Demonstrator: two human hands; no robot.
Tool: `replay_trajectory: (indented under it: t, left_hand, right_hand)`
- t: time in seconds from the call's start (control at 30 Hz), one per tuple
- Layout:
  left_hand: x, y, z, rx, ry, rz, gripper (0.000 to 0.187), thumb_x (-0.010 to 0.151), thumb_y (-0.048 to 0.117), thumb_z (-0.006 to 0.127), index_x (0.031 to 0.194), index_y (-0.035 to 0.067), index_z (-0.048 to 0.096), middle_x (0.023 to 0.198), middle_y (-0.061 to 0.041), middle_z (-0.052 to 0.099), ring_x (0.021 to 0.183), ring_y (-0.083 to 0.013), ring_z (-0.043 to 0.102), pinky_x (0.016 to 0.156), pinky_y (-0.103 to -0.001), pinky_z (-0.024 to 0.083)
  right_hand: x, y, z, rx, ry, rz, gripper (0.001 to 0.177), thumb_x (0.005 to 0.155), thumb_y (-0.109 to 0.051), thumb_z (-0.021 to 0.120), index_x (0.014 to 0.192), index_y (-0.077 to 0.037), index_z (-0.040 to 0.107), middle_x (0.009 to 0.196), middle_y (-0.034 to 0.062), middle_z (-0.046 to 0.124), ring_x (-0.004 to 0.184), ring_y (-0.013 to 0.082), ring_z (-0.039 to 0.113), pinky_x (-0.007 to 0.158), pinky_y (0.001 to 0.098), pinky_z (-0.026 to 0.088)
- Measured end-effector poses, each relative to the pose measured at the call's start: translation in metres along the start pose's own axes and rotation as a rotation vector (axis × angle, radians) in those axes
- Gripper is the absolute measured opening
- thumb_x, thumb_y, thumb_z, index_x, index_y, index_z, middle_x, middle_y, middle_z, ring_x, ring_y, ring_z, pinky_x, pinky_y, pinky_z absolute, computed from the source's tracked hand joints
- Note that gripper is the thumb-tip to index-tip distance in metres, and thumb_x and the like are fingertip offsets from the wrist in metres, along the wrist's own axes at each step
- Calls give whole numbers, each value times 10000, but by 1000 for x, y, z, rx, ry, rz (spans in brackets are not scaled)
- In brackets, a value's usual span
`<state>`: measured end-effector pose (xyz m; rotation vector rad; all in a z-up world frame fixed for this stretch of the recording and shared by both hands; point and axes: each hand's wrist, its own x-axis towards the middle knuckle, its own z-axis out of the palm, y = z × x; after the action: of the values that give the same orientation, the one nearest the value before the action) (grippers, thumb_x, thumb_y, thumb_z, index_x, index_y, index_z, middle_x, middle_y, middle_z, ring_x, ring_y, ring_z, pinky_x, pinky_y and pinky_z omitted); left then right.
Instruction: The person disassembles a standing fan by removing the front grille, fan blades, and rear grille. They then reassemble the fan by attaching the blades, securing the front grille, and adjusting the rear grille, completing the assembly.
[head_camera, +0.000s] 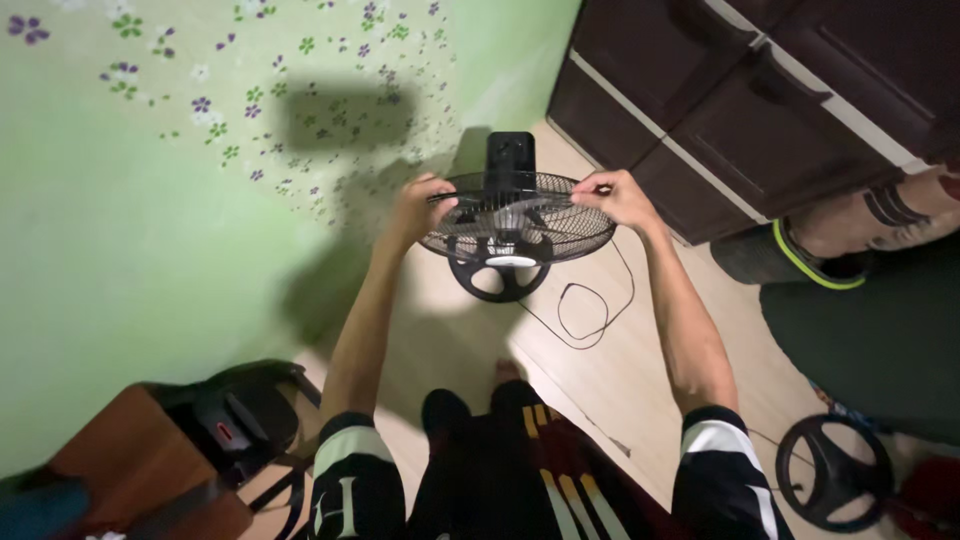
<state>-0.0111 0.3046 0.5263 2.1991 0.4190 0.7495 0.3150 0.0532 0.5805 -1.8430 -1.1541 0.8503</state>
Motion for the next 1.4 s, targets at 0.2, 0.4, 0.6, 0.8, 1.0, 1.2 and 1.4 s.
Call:
replay_trajectory:
  t: [0.2, 0.4, 0.6, 0.8, 1.0, 1.2, 1.4]
  left_hand:
    - [-31, -86, 17, 58, 216, -296, 227, 953, 142, 729, 1155, 40, 713, 1139, -185, 700, 1025, -322, 684, 869, -391, 554]
    - [-60, -135, 12, -361, 180, -861, 326, 1007, 236, 622, 1229, 3, 675, 1062, -118, 678, 955, -243, 657, 779, -392, 570]
    - [-66, -149, 17, -724, 139, -1038, 284, 1013, 220, 596, 1150, -11, 687, 937, -81, 713, 806, -180, 695, 731, -334, 606]
    - [-62, -156, 29, -773, 276, -932, 268, 1031, 171, 629, 1130, -68, 701, 979, -108, 720, 858, -197, 698, 777, -346, 621]
    - [-63, -139, 28, -785, 486, -1075, 218, 979, 73, 648, 1085, -114, 687, 992, -153, 730, 858, -243, 726, 784, -371, 628]
    - [-80, -135, 27, -947, 547, -1081, 164, 940, 29, 648, 998, -123, 666, 951, -133, 712, 815, -240, 724, 743, -386, 632]
    - [-70, -134, 30, -556, 575, -775, 176, 966, 37, 766, 878, -78, 667, 794, -49, 636, 699, -163, 582, 615, -301, 484]
  right_hand:
    - [8, 94, -2, 91, 442, 188, 223, 934, -177, 746, 1103, -32, 761, 1081, 79, 767, 941, 149, 687, 799, 325, 547]
    - [-19, 134, 42, 345, 707, 656, 362, 993, -210, 666, 1287, -17, 582, 1188, 145, 671, 928, 211, 679, 743, 420, 573]
    - [-37, 145, 76, 990, 949, 470, 227, 964, -146, 580, 1166, -79, 660, 1035, 50, 723, 914, 196, 713, 747, 400, 587]
    - [-33, 167, 78, 611, 1016, 332, 293, 1080, -214, 702, 1237, 27, 756, 1080, 109, 685, 965, 201, 606, 819, 356, 478]
    - [-33, 176, 86, 668, 932, 290, 408, 1014, -207, 662, 1354, 18, 647, 1251, 109, 720, 1135, 192, 677, 939, 366, 571]
    - [-59, 191, 96, 717, 808, 221, 436, 1068, -113, 514, 1491, -9, 532, 1413, 92, 633, 1190, 169, 619, 990, 338, 538]
    - [-47, 184, 102, 241, 748, 226, 561, 970, 13, 454, 1528, -35, 490, 1392, 194, 660, 1170, 281, 664, 1004, 312, 508]
